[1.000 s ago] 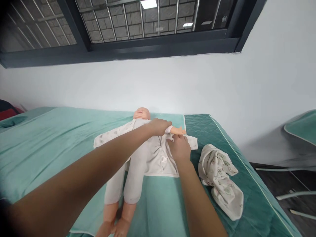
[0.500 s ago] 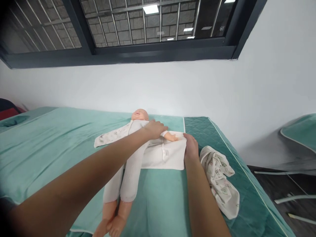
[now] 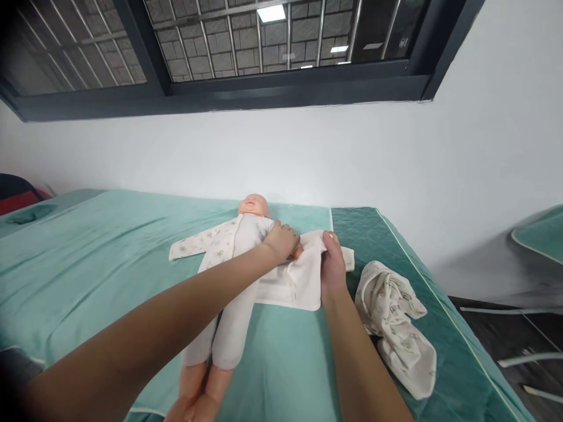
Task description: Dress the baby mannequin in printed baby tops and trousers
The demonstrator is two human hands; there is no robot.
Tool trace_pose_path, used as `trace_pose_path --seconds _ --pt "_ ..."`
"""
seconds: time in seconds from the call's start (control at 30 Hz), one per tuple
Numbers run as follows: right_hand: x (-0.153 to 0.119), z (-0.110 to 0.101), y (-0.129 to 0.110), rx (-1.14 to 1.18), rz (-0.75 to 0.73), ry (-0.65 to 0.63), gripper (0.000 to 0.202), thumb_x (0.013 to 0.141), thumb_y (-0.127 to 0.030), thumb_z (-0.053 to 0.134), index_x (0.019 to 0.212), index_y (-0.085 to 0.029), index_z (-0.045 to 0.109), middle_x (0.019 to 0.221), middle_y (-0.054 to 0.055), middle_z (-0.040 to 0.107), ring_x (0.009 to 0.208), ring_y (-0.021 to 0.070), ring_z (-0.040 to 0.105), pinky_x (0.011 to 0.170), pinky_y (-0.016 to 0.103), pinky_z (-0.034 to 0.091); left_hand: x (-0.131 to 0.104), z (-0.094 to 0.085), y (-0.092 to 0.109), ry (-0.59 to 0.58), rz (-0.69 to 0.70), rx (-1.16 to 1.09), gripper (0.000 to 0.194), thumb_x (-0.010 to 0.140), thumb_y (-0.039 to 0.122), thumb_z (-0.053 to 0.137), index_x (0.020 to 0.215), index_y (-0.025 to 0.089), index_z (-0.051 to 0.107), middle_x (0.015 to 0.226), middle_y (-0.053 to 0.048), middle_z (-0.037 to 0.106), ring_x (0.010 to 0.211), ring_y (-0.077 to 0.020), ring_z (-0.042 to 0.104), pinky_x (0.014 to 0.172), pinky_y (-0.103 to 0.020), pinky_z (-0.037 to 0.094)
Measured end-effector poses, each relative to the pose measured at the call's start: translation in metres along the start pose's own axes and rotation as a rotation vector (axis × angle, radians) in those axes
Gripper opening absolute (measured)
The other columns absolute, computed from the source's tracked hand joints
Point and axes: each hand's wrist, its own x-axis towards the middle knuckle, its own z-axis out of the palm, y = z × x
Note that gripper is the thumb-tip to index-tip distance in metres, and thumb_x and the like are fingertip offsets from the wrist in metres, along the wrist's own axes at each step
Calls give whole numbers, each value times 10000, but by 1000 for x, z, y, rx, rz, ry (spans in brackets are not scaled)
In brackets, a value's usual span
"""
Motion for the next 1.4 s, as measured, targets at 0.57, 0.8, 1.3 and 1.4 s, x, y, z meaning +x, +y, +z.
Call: trace_pose_path --seconds 0.57,0.8,1.3,1.4 --pt "-29 45 5 64 168 -394 494 778 -332 732 1224 -298 522 1396 52 551 1104 234 618 902 372 532 -20 -29 -62 36 -144 -441 356 977 306 352 1162 167 622 1119 -107 703 940 -199 673 781 -278 498" --pt "-40 52 2 39 271 -630 536 804 -331 728 1310 -315 551 1458 47 505 951 177 605 781 325 539 -32 -32 -75 -148 -43 -703 795 746 434 700 1455 249 392 1141 -49 713 876 -195 694 717 -246 499" --pt "-40 51 -6 73 203 -549 238 876 -299 664 1111 -280 629 1342 75 606 1090 244 649 866 397 525 -30 2 -104 413 -446 -716 231 863 188 474 980 248 665 1042 -32 696 979 -218 628 843 -337 503" --pt "-37 48 2 -29 115 -395 176 864 -295 675 1036 -259 658 1188 62 672 1023 219 647 900 396 514 -31 9 -107 509 -476 -703 318 827 99 476 1048 234 659 1152 -60 650 1077 -220 589 893 -332 495"
